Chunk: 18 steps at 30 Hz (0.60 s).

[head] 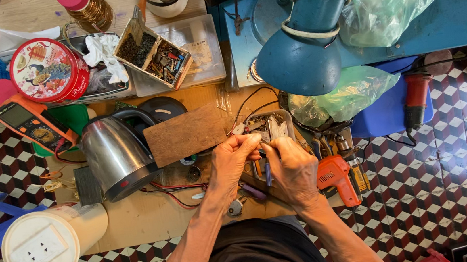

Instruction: The person works at a cluttered workbench handling small electronic components, picking and positioning parts with tweezers over a circuit board. They then hold an orange hot-air tool aimed at a small dish of components while steadying a part with the other hand.

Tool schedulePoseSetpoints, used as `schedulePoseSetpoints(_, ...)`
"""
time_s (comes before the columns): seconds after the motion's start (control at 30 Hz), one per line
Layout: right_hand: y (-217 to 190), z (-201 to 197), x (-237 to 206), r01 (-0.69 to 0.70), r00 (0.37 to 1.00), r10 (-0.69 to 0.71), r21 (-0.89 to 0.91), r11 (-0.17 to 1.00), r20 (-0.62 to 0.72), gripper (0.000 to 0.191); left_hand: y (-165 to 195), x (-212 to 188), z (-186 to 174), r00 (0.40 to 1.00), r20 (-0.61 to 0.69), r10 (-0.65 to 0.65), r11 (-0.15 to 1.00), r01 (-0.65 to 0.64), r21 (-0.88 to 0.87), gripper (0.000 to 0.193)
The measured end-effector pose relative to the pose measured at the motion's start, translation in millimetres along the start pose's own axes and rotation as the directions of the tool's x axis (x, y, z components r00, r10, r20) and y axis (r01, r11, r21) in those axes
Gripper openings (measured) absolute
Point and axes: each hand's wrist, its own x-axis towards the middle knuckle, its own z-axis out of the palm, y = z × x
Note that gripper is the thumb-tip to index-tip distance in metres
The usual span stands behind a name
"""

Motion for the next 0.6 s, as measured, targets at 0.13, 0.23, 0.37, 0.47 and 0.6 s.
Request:
schedulePoseSetpoints(0.13,25.1,-22.0,9.5,-0.5,0.816,0.26,0.405,0.765,0.516,0.03,17.0,-7.0,-9.4,0.977,0.171,0.127,0.977,-0.154,0.15,0.025)
schedulePoseSetpoints(0.23,42.1,-32.9,12.5,-0.764,0.612,0.168,0.525,0.375,0.772,0.038,25.5,-19.5,-7.3,0.951,0.25,0.184,0.957,-0.232,0.176,0.023)
schedulePoseSetpoints(0.37,53.1,-28.2,8.3,-0.829,0.554,0.007,0.553,-0.083,0.832,0.042,36.5,-24.1,1.1,0.914,0.338,0.225,0.946,-0.288,0.148,0.025)
schedulePoseSetpoints(0.47,57.9,-24.0,5.5,-0.797,0.595,-0.023,0.587,-0.142,0.803,0.04,43.3,-25.2,3.1,0.913,0.354,0.202,0.947,-0.275,0.168,0.027)
schedulePoseSetpoints(0.6,55.7,-22.7,7.4,-0.662,0.744,0.164,0.685,0.303,0.647,0.028,51.2,-22.7,6.5,0.953,0.291,0.078,0.978,-0.13,0.164,0.027)
